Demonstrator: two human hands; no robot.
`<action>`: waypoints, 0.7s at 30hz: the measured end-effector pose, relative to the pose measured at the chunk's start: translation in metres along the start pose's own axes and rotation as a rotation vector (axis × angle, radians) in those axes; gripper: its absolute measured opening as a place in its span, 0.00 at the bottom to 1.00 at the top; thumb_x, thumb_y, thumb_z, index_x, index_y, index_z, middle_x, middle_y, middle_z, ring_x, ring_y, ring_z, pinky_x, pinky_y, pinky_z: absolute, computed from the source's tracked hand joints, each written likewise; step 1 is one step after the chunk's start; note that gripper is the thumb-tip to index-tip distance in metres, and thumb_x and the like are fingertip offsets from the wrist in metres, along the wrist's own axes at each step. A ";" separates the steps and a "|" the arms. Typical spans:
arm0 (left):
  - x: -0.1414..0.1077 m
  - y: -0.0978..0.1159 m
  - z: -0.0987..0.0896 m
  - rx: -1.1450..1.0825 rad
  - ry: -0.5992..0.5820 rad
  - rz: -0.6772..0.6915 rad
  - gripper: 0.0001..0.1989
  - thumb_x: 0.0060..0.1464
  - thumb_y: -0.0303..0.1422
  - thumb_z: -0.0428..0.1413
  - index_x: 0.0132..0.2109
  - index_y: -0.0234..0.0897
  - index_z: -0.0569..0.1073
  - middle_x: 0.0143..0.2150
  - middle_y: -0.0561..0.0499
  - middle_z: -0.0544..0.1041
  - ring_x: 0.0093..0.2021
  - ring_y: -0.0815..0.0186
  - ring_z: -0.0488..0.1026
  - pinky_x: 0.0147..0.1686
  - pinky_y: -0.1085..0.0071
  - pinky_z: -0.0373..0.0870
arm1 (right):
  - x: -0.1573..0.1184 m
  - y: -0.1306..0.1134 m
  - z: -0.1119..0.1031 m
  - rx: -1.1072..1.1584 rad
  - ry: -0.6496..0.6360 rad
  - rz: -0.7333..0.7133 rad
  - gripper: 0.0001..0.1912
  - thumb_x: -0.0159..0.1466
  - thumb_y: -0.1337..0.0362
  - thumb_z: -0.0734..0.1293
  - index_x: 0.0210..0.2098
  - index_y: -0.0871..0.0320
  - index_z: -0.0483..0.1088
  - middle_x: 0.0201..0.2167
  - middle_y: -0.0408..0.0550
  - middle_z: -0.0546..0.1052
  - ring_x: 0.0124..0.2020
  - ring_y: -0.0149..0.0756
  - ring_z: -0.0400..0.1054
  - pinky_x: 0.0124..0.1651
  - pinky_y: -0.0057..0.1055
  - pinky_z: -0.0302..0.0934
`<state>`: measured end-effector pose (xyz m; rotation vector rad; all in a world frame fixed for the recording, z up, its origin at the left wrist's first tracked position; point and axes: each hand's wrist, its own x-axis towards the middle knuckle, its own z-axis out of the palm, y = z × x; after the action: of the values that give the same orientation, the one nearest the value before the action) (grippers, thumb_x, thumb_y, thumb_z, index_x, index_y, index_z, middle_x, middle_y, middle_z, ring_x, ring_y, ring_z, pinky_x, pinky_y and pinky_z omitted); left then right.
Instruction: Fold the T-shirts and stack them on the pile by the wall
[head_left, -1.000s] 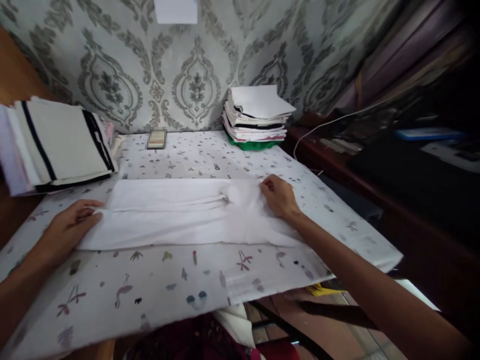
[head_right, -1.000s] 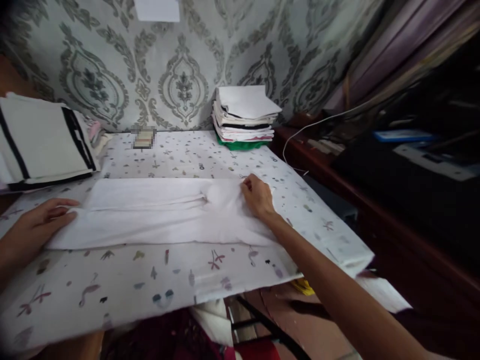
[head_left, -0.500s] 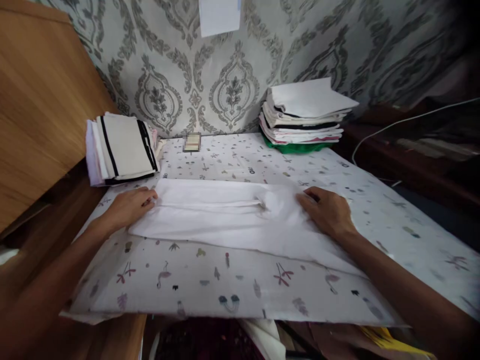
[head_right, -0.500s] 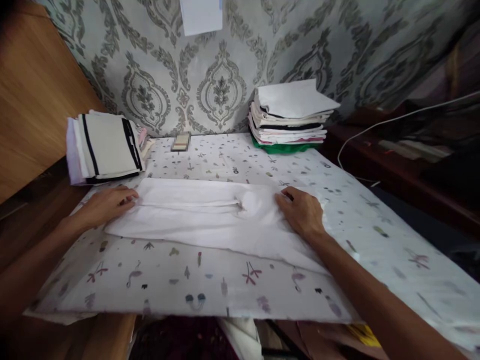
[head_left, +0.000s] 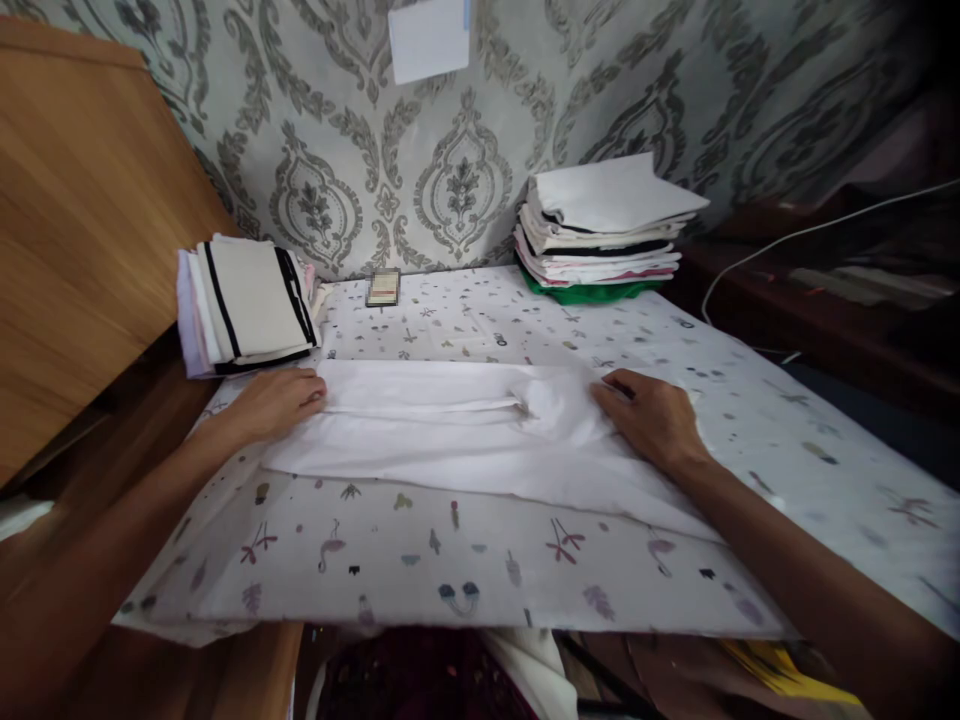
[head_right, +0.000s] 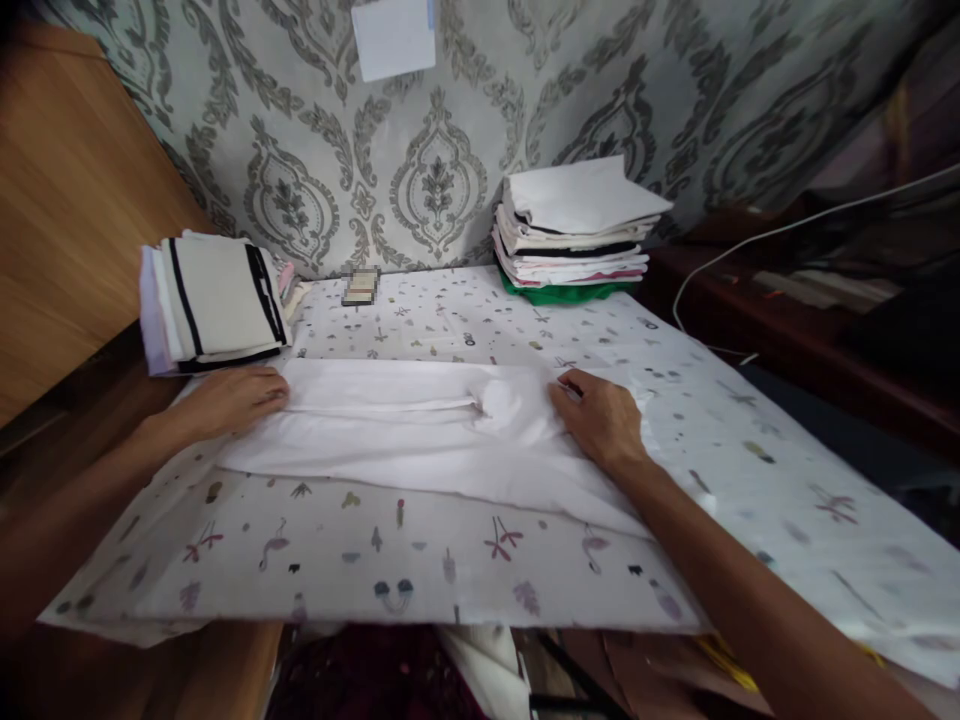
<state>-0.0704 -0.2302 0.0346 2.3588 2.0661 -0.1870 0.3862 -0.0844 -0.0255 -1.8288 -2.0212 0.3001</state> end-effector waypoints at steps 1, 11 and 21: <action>0.001 0.006 0.000 0.021 0.010 0.022 0.14 0.65 0.38 0.48 0.43 0.38 0.77 0.46 0.43 0.79 0.48 0.53 0.75 0.44 0.62 0.68 | 0.000 0.000 0.000 -0.008 -0.003 0.010 0.12 0.63 0.56 0.63 0.36 0.54 0.76 0.31 0.51 0.79 0.33 0.44 0.69 0.35 0.35 0.56; 0.013 0.029 0.000 0.357 -0.090 0.006 0.14 0.61 0.20 0.48 0.48 0.36 0.73 0.47 0.41 0.77 0.49 0.51 0.76 0.38 0.62 0.70 | -0.002 -0.004 -0.002 -0.022 -0.016 0.030 0.12 0.65 0.57 0.63 0.39 0.55 0.76 0.34 0.51 0.80 0.36 0.43 0.70 0.36 0.35 0.56; 0.002 -0.003 0.015 0.144 0.100 -0.363 0.12 0.61 0.29 0.48 0.46 0.40 0.74 0.46 0.44 0.81 0.46 0.52 0.78 0.35 0.64 0.68 | 0.001 0.002 0.001 0.012 0.016 -0.016 0.12 0.63 0.56 0.63 0.38 0.54 0.76 0.31 0.52 0.79 0.33 0.46 0.71 0.34 0.36 0.57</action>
<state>-0.0742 -0.2294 0.0195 2.0777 2.5995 -0.2283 0.3878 -0.0834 -0.0275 -1.8014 -2.0182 0.2908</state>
